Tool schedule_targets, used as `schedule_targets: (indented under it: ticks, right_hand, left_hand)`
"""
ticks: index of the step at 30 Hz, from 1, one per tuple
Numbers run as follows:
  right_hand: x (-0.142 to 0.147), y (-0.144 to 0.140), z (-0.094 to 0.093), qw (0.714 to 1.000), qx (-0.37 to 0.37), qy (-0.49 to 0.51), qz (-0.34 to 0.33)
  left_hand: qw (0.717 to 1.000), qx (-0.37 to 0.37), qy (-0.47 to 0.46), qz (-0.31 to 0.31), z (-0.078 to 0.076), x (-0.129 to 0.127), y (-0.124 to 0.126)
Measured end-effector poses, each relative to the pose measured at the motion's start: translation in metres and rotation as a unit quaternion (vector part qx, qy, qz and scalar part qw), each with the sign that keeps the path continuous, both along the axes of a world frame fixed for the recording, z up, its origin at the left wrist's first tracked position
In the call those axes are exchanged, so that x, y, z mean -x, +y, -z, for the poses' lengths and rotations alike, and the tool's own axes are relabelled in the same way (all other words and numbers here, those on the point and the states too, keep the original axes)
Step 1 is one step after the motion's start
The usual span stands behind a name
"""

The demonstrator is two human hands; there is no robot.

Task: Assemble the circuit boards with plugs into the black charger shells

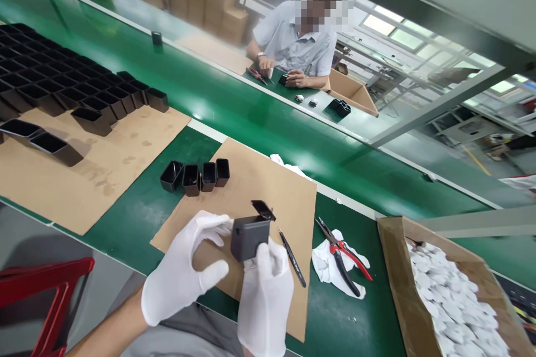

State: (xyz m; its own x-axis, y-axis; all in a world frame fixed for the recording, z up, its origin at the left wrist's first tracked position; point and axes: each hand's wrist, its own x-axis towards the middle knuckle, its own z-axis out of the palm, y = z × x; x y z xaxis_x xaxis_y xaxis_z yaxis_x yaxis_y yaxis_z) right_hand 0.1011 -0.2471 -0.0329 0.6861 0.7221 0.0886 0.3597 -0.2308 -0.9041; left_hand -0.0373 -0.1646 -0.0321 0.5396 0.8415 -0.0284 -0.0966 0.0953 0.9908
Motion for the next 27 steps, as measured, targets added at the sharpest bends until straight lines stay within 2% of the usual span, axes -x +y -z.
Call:
schedule_targets:
  ticks: [2,3,5,7,8,10,11,13,15,17,19,21,22,24,25,27]
  right_hand:
    - [0.008,-0.003,-0.004,0.998,-0.027,0.039,0.046]
    - [0.01,-0.006,-0.008,0.997,-0.044,0.045,0.044]
    - [0.002,-0.013,-0.016,0.998,-0.061,0.001,-0.032]
    - [-0.024,-0.022,-0.026,0.987,-0.038,-0.111,-0.108]
    - [-0.044,-0.028,-0.031,0.977,-0.009,-0.187,-0.106]
    - [-0.092,-0.042,-0.039,0.943,0.052,-0.328,0.025]
    - [-0.116,-0.049,-0.041,0.914,0.127,-0.377,0.079]
    - [-0.158,-0.061,-0.043,0.848,0.298,-0.428,0.095]
    - [-0.184,-0.067,-0.04,0.833,0.348,-0.423,0.072]
    - [-0.196,-0.07,-0.035,0.841,0.353,-0.409,0.043]
    - [-0.201,-0.071,-0.03,0.848,0.347,-0.399,0.032]
    - [-0.207,-0.074,-0.03,0.857,0.33,-0.393,0.044]
    - [-0.211,-0.075,-0.031,0.862,0.318,-0.392,0.053]
    - [-0.219,-0.079,-0.036,0.87,0.285,-0.396,0.066]
    - [-0.221,-0.081,-0.04,0.876,0.262,-0.398,0.07]
    - [-0.221,-0.083,-0.05,0.893,0.219,-0.385,0.082]
  left_hand:
    - [0.997,0.055,-0.039,0.034,0.0,-0.001,-0.003]
    - [0.995,0.086,-0.044,0.034,-0.002,-0.003,-0.004]
    - [0.99,0.132,-0.034,0.023,-0.008,-0.007,-0.001]
    - [0.985,0.167,-0.025,0.028,-0.02,-0.009,0.006]
    - [0.981,0.186,-0.027,0.046,-0.027,-0.009,0.011]
    - [0.969,0.218,-0.043,0.108,-0.039,-0.008,0.023]
    - [0.963,0.223,-0.052,0.142,-0.042,-0.008,0.03]
    - [0.954,0.197,-0.064,0.216,-0.042,-0.009,0.041]
    - [0.945,0.146,-0.078,0.281,-0.033,-0.013,0.048]
    - [0.928,0.15,-0.101,0.326,-0.022,-0.019,0.051]
    - [0.905,0.228,-0.116,0.341,-0.016,-0.027,0.051]
    - [0.875,0.313,-0.122,0.349,-0.017,-0.033,0.048]
    - [0.865,0.33,-0.122,0.358,-0.02,-0.036,0.047]
    - [0.869,0.296,-0.107,0.382,-0.029,-0.039,0.044]
    - [0.889,0.24,-0.083,0.38,-0.033,-0.039,0.043]
    - [0.937,0.09,-0.014,0.337,-0.039,-0.038,0.039]
